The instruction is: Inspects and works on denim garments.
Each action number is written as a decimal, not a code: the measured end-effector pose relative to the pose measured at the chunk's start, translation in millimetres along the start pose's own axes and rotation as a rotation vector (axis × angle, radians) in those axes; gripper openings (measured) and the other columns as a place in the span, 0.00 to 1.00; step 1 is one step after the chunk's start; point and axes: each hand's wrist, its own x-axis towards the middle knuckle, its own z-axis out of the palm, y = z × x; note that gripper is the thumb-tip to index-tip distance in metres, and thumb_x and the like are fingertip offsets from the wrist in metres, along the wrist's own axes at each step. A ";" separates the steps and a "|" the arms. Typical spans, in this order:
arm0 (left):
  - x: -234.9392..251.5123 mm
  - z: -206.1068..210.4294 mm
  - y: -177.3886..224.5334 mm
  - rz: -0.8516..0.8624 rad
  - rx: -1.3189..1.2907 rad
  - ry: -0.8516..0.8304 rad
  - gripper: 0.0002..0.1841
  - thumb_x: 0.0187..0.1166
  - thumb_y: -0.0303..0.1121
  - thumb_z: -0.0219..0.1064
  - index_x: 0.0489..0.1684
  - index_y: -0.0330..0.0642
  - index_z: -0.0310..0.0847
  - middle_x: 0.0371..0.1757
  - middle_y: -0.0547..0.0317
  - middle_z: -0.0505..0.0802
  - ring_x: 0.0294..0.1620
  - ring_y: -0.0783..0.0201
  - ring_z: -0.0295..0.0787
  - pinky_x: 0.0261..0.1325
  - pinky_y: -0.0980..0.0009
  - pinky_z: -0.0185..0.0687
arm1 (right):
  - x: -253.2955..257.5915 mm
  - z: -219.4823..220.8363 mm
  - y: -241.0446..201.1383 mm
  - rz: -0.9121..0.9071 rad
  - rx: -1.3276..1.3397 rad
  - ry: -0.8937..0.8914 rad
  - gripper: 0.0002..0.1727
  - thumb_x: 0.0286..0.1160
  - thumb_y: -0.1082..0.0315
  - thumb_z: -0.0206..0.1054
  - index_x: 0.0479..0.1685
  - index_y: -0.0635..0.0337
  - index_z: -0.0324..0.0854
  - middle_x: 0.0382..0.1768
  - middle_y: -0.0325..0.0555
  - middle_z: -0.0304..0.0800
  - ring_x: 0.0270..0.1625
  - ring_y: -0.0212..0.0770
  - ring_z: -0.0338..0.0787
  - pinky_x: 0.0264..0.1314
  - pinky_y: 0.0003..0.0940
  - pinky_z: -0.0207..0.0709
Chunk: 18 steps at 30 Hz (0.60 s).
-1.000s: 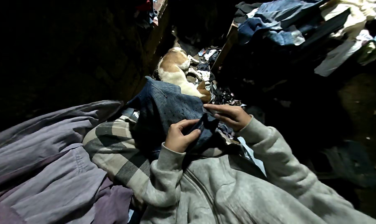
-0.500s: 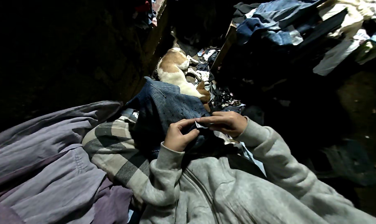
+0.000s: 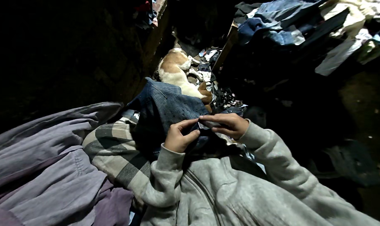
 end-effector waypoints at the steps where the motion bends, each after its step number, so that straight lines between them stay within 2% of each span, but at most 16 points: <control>1: -0.1 0.1 0.1 0.002 0.000 0.000 0.17 0.66 0.19 0.69 0.55 0.25 0.86 0.49 0.54 0.96 0.49 0.79 0.91 0.59 0.80 0.85 | 0.5 2.4 1.0 -0.006 -0.020 0.028 0.21 0.84 0.62 0.60 0.72 0.56 0.85 0.43 0.57 0.93 0.37 0.46 0.89 0.44 0.44 0.84; 3: 0.0 -0.1 0.5 -0.001 0.003 -0.001 0.18 0.66 0.19 0.69 0.56 0.26 0.86 0.49 0.54 0.96 0.48 0.79 0.91 0.59 0.80 0.85 | 1.5 4.8 4.4 -0.015 -0.043 0.078 0.20 0.84 0.64 0.60 0.69 0.55 0.87 0.36 0.54 0.91 0.33 0.45 0.88 0.40 0.42 0.83; 5: -0.4 -0.3 0.8 -0.006 0.001 -0.002 0.18 0.67 0.19 0.68 0.56 0.26 0.86 0.49 0.55 0.95 0.48 0.79 0.91 0.58 0.81 0.85 | 2.0 5.9 10.4 -0.007 -0.020 0.144 0.20 0.84 0.65 0.59 0.68 0.58 0.88 0.37 0.54 0.92 0.35 0.42 0.88 0.43 0.38 0.83; 8: -0.5 -1.4 0.3 -0.006 -0.005 -0.010 0.18 0.67 0.19 0.67 0.56 0.27 0.87 0.48 0.55 0.96 0.48 0.79 0.91 0.57 0.80 0.85 | 0.8 1.1 21.8 0.038 0.015 0.240 0.21 0.84 0.65 0.58 0.69 0.62 0.85 0.52 0.54 0.95 0.47 0.38 0.92 0.55 0.35 0.84; 11: -0.6 -1.2 -0.8 0.002 -0.004 -0.010 0.17 0.67 0.19 0.67 0.56 0.27 0.87 0.48 0.55 0.96 0.48 0.79 0.92 0.58 0.80 0.86 | 0.3 -4.8 20.0 0.113 0.079 0.312 0.23 0.85 0.65 0.56 0.72 0.67 0.82 0.67 0.53 0.89 0.62 0.33 0.90 0.67 0.30 0.79; 12: -0.5 -0.8 -0.8 0.002 -0.004 -0.007 0.17 0.67 0.19 0.67 0.56 0.27 0.87 0.48 0.56 0.96 0.47 0.79 0.92 0.58 0.80 0.86 | 0.0 -6.6 16.5 0.144 0.098 0.321 0.24 0.87 0.63 0.55 0.74 0.67 0.80 0.67 0.50 0.89 0.61 0.28 0.89 0.66 0.27 0.79; 13: -0.6 -0.5 -0.3 0.000 -0.006 -0.006 0.17 0.67 0.19 0.68 0.56 0.27 0.87 0.47 0.56 0.96 0.47 0.79 0.91 0.57 0.80 0.86 | 0.1 -7.1 13.1 0.170 0.115 0.327 0.25 0.87 0.61 0.55 0.76 0.65 0.78 0.60 0.46 0.92 0.51 0.22 0.87 0.56 0.22 0.80; 14: -0.7 -0.5 0.2 0.000 -0.004 -0.005 0.17 0.67 0.19 0.68 0.56 0.27 0.87 0.47 0.56 0.96 0.47 0.79 0.91 0.57 0.80 0.86 | 0.4 -6.7 10.6 0.185 0.135 0.316 0.27 0.86 0.59 0.56 0.79 0.64 0.75 0.44 0.40 0.92 0.37 0.18 0.81 0.44 0.19 0.77; 15: -0.7 -0.6 0.6 0.002 -0.001 -0.005 0.17 0.67 0.19 0.67 0.56 0.28 0.87 0.47 0.57 0.96 0.47 0.79 0.91 0.57 0.80 0.86 | 0.1 -6.9 8.8 0.184 0.151 0.265 0.29 0.86 0.57 0.57 0.82 0.63 0.72 0.31 0.34 0.84 0.29 0.18 0.75 0.35 0.19 0.73; 16: -0.4 -1.1 0.7 0.002 0.000 -0.009 0.18 0.67 0.19 0.68 0.56 0.28 0.87 0.48 0.57 0.96 0.48 0.79 0.91 0.58 0.80 0.85 | -0.8 -7.9 7.4 0.172 0.157 0.189 0.31 0.85 0.56 0.57 0.84 0.63 0.68 0.25 0.34 0.80 0.26 0.20 0.73 0.34 0.20 0.72; 18: -0.1 -0.9 0.2 0.001 -0.005 -0.008 0.18 0.67 0.19 0.67 0.57 0.27 0.86 0.49 0.56 0.96 0.48 0.79 0.91 0.57 0.80 0.86 | -2.8 -6.8 6.6 0.141 0.133 0.081 0.33 0.85 0.52 0.57 0.85 0.61 0.69 0.26 0.39 0.81 0.27 0.24 0.74 0.35 0.24 0.73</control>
